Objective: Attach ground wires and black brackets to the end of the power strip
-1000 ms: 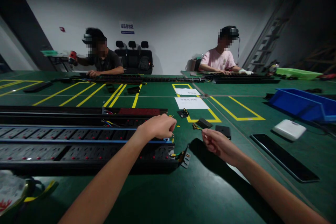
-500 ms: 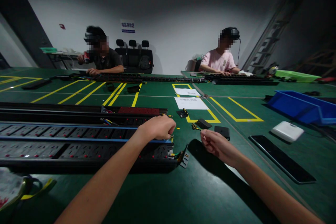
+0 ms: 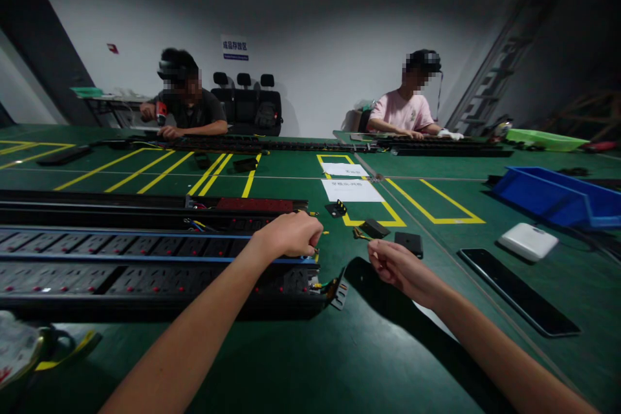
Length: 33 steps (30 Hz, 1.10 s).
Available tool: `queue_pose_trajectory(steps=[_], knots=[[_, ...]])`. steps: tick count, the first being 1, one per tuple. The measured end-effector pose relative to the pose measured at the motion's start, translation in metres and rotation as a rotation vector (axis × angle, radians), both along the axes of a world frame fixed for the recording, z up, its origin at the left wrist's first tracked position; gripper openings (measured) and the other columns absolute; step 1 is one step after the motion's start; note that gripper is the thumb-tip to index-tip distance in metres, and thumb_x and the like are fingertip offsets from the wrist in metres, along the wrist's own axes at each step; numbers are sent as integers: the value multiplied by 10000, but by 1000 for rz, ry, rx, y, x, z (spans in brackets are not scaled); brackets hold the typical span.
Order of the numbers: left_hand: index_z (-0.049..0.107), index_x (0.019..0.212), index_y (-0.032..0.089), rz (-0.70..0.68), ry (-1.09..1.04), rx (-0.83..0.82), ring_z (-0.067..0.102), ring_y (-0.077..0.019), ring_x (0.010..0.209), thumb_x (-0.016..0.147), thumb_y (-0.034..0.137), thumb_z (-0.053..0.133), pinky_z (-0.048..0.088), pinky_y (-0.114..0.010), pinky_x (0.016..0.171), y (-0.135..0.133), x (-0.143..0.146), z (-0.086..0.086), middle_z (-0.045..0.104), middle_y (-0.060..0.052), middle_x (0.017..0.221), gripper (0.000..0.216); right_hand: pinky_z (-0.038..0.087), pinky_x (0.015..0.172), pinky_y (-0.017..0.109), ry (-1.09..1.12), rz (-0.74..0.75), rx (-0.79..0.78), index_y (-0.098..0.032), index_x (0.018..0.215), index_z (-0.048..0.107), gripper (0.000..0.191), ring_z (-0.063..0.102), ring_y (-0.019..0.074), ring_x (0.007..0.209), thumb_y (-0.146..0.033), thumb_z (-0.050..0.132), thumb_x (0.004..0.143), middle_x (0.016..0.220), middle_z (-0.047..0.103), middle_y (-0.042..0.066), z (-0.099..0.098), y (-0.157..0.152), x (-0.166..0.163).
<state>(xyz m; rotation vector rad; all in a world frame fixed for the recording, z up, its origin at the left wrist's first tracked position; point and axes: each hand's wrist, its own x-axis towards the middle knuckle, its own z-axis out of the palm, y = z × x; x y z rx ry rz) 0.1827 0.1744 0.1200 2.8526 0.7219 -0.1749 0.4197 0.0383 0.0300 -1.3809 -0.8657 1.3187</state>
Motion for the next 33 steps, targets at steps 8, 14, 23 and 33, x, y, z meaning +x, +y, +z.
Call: queue_pose_trajectory(steps=[8, 14, 23, 33], knots=[[742, 865, 201, 23, -15, 23, 667, -217, 851, 817, 186, 736, 366, -315, 627, 0, 0, -1, 751, -65, 960, 51, 276, 420, 244, -28, 3, -8, -234, 700, 565, 488, 407, 98, 514, -644, 822, 766, 638, 489, -28, 1, 0, -1], [757, 892, 210, 21, -10, 9, 671, -213, 847, 843, 248, 749, 404, -314, 658, 4, -1, -3, 752, -66, 953, 63, 278, 439, 255, -39, 5, -6, -232, 720, 566, 474, 397, 102, 521, -633, 811, 781, 642, 492, -31, 3, -1, -2], [752, 933, 198, 38, 22, 13, 675, -255, 905, 829, 262, 776, 452, -336, 732, -1, 1, -2, 753, -96, 985, 125, 276, 445, 264, -35, 9, -1, -236, 732, 568, 460, 397, 106, 524, -626, 802, 799, 644, 486, -32, 2, -1, -3], [727, 987, 212, -6, 26, -11, 656, -227, 872, 812, 101, 626, 438, -319, 698, -5, 2, -4, 749, -79, 996, 230, 297, 445, 254, -37, 5, -6, -239, 732, 578, 469, 405, 105, 523, -642, 809, 798, 644, 506, -27, 1, -1, -1]])
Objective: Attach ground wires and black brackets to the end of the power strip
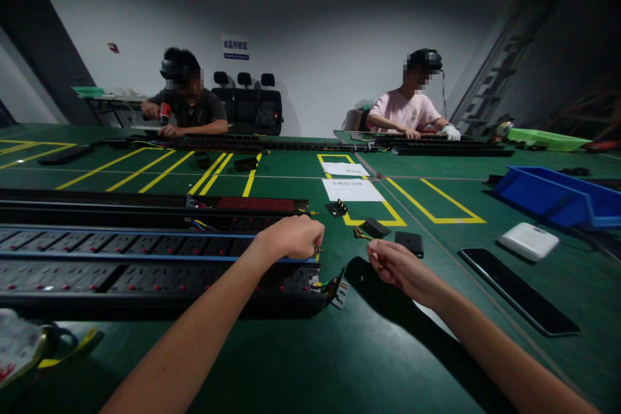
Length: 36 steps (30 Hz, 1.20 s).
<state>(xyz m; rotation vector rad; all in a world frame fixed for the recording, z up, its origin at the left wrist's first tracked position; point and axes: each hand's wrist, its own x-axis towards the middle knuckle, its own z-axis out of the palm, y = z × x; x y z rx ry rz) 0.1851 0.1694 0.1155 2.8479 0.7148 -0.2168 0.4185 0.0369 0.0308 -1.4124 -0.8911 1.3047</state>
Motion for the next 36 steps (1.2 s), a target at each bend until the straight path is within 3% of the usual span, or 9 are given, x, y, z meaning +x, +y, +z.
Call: queue_pose_trajectory(steps=[5, 10, 16, 27, 31, 36], knots=[[711, 954, 209, -11, -3, 10, 652, -229, 865, 824, 116, 613, 441, -324, 706, 0, 2, -5, 742, -89, 993, 187, 288, 443, 276, -30, 15, 6, -249, 735, 573, 457, 406, 112, 513, -642, 793, 809, 642, 506, -25, 2, 0, -2], [691, 1078, 208, -5, -26, 29, 662, -250, 918, 892, 163, 614, 452, -338, 733, 0, 4, -10, 737, -113, 1053, 207, 274, 434, 266, -29, 6, 4, -245, 716, 572, 471, 399, 105, 511, -644, 814, 780, 633, 495, -28, 5, 0, -4], [723, 944, 193, -4, -43, 40, 676, -254, 902, 907, 180, 652, 454, -335, 736, 0, 4, -9, 743, -106, 1003, 81, 285, 430, 263, -39, 6, -2, -244, 712, 562, 456, 411, 102, 501, -610, 824, 781, 616, 493, -33, 5, 0, -4], [758, 904, 195, 48, -144, 12, 670, -218, 828, 938, 362, 640, 440, -315, 710, 14, -1, -4, 753, -98, 932, 207, 277, 445, 260, -8, -2, -8, -238, 716, 578, 462, 401, 101, 511, -614, 842, 759, 629, 507, -30, 5, 1, -4], [776, 924, 213, 61, -149, -15, 678, -221, 841, 877, 314, 677, 426, -315, 690, 13, 1, -4, 767, -83, 937, 149, 279, 436, 271, -28, 1, 3, -248, 715, 571, 457, 408, 108, 501, -623, 825, 779, 628, 511, -26, 4, 1, -4], [785, 962, 214, 36, -138, -96, 675, -169, 690, 861, 267, 670, 457, -311, 730, 11, 1, -2, 759, -37, 793, 162, 289, 436, 259, 5, -18, -1, -244, 740, 601, 442, 425, 104, 512, -608, 850, 774, 648, 538, -18, 1, 1, -2]])
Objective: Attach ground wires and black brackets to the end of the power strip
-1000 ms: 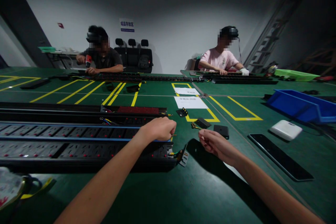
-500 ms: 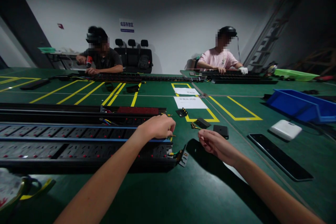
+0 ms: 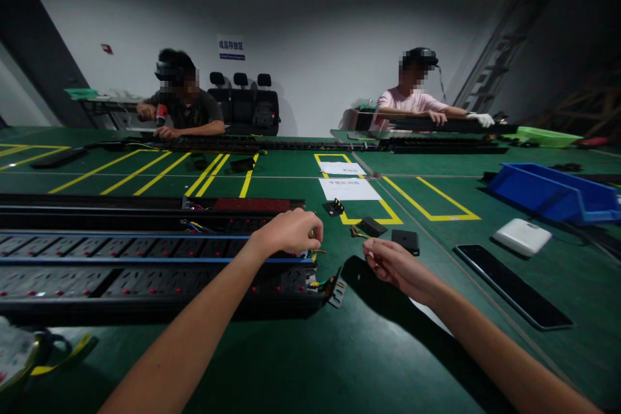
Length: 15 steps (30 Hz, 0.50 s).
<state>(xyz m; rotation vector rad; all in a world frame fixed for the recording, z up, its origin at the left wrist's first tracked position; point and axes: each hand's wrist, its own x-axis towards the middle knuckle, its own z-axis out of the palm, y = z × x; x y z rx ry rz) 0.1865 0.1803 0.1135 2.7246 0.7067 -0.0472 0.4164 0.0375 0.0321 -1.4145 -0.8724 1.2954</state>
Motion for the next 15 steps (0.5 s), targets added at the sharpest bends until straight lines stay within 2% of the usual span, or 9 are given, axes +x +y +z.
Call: queue_pose_trajectory(steps=[3, 6, 11, 15], knots=[[777, 980, 195, -14, 3, -38, 658, -131, 598, 876, 257, 659, 480, -302, 753, 1, 0, -1, 766, -30, 806, 169, 280, 442, 261, 11, 3, -5, -242, 745, 611, 422, 419, 103, 515, -591, 844, 790, 659, 545, -16, -3, 0, 2], [771, 998, 187, -15, 6, -43, 665, -124, 595, 882, 252, 669, 478, -290, 712, 2, 1, -3, 782, -34, 860, 168, 274, 446, 263, 15, 8, -1, -243, 752, 617, 399, 417, 105, 519, -569, 841, 804, 668, 547, -15, -4, 0, 2], [784, 1000, 215, -9, 20, 39, 723, -221, 900, 837, 243, 752, 446, -306, 689, 1, 2, -4, 799, -48, 991, 169, 292, 443, 250, 20, -3, -4, -238, 741, 617, 438, 414, 100, 524, -599, 862, 767, 666, 539, -14, -1, 1, 0], [791, 1009, 234, -7, 39, 99, 714, -248, 959, 850, 263, 764, 454, -320, 713, -3, 3, -4, 792, -55, 1033, 164, 303, 428, 237, 11, -8, -8, -234, 734, 604, 449, 417, 98, 521, -601, 859, 764, 661, 537, -17, 0, 1, -1]])
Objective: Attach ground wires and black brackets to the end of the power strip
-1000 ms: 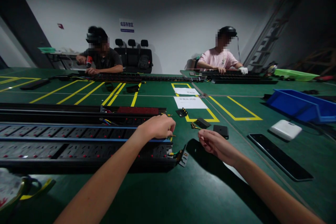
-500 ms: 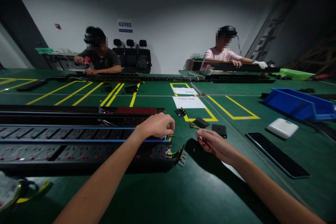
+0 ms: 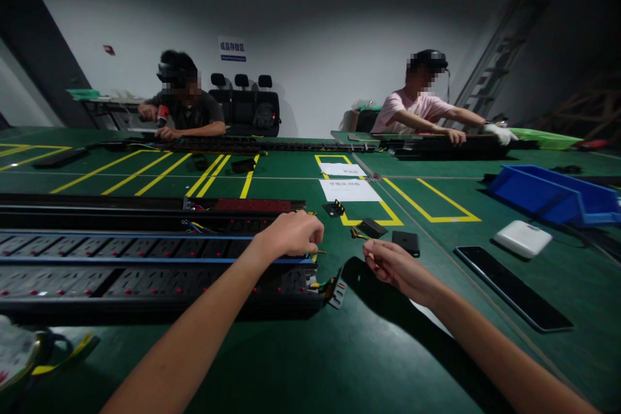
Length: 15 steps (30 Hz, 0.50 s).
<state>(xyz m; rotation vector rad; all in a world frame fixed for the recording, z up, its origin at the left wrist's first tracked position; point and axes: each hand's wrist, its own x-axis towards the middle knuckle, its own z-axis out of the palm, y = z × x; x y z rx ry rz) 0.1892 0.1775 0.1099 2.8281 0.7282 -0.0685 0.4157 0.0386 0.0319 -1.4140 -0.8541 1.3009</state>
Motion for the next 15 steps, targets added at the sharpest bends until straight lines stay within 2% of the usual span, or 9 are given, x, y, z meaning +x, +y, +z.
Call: queue_pose_trajectory(steps=[7, 11, 15], knots=[[796, 930, 220, 9, 11, 112, 714, -268, 925, 891, 210, 713, 466, -338, 739, -11, 2, 0, 775, -97, 981, 92, 294, 419, 200, 17, -2, -14, -211, 732, 604, 426, 428, 73, 513, -552, 854, 781, 668, 544, -26, -1, 1, 1], [774, 888, 231, 9, -19, 123, 703, -247, 887, 883, 282, 737, 443, -314, 698, -10, 1, 2, 771, -67, 956, 63, 310, 422, 208, 30, -4, -10, -220, 734, 621, 390, 446, 81, 515, -526, 857, 789, 667, 551, -21, -2, 0, 2], [715, 873, 217, 65, -108, 164, 683, -233, 842, 926, 376, 649, 424, -303, 673, -5, 2, 0, 749, -61, 919, 180, 303, 423, 219, 29, -6, -10, -222, 753, 626, 380, 451, 86, 511, -527, 849, 794, 671, 569, -17, -2, 0, 2]])
